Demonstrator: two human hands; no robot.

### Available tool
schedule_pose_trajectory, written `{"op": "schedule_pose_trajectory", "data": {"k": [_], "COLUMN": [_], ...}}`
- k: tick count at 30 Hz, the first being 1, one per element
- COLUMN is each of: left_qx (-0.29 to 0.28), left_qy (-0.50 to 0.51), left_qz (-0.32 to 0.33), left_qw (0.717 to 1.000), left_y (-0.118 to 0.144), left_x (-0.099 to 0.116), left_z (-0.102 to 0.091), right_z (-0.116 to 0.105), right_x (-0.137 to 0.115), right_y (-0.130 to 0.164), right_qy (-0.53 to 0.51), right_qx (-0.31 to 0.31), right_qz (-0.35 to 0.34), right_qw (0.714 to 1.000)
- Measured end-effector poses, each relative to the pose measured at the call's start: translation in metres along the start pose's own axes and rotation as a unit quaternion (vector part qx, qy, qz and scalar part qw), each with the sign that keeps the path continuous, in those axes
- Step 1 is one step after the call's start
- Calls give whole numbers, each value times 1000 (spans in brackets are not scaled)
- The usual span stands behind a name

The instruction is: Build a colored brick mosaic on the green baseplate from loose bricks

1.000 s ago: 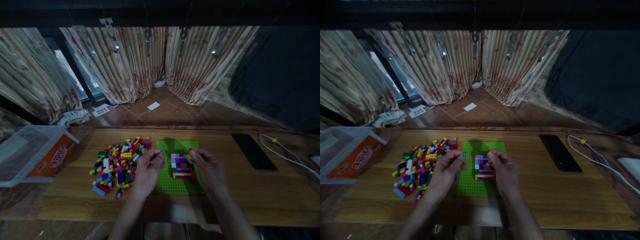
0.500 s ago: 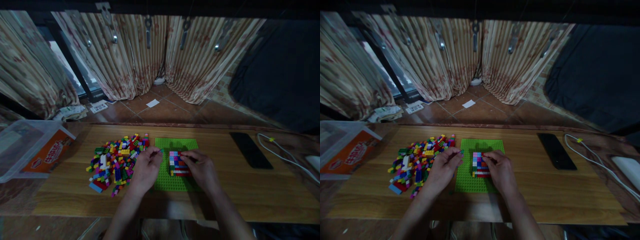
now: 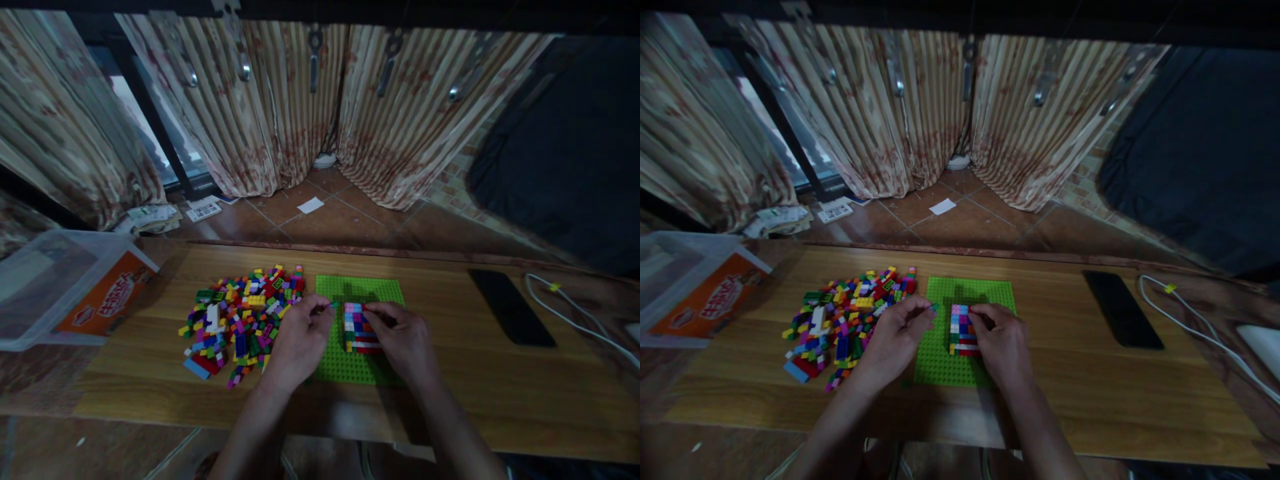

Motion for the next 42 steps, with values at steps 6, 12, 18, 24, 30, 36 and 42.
{"op": "schedule_pose_trajectory", "data": {"k": [6, 12, 18, 24, 30, 36, 42], "left_qx": [8, 12, 4, 2, -1, 2, 6], "left_qy": [-23, -28, -26, -41, -47, -72, -89], "left_qz": [-3, -19, -18, -18, -12, 0, -2], "left_qw": [1000, 999, 999, 999, 999, 997, 996], "left_y": [1, 3, 3, 3, 3, 2, 2], "left_x": [3, 1, 3, 2, 1, 0, 0], "left_z": [-2, -3, -3, -1, 1, 1, 0], "right_z": [0, -5, -24, -15, 2, 6, 8], "right_x": [-9, -11, 4, 11, 10, 15, 24], "right_y": [-1, 0, 1, -5, -8, -9, -6], "right_qy": [52, 50, 47, 77, 79, 33, -3], "right_qx": [-3, 5, 63, 43, -5, -14, -9], "right_qz": [-35, -40, 9, -1, -16, 5, 51], "right_qw": [998, 998, 997, 996, 997, 999, 999]}}
Point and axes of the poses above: each hand's wrist, its own y-axis away from the middle knuckle, its own z-axis out of the palm, x = y × z, the point moved 10 cm from there along -y, towards the middle knuckle, and after that the axes turned 11 degrees about -z, right-handed, at the moved point
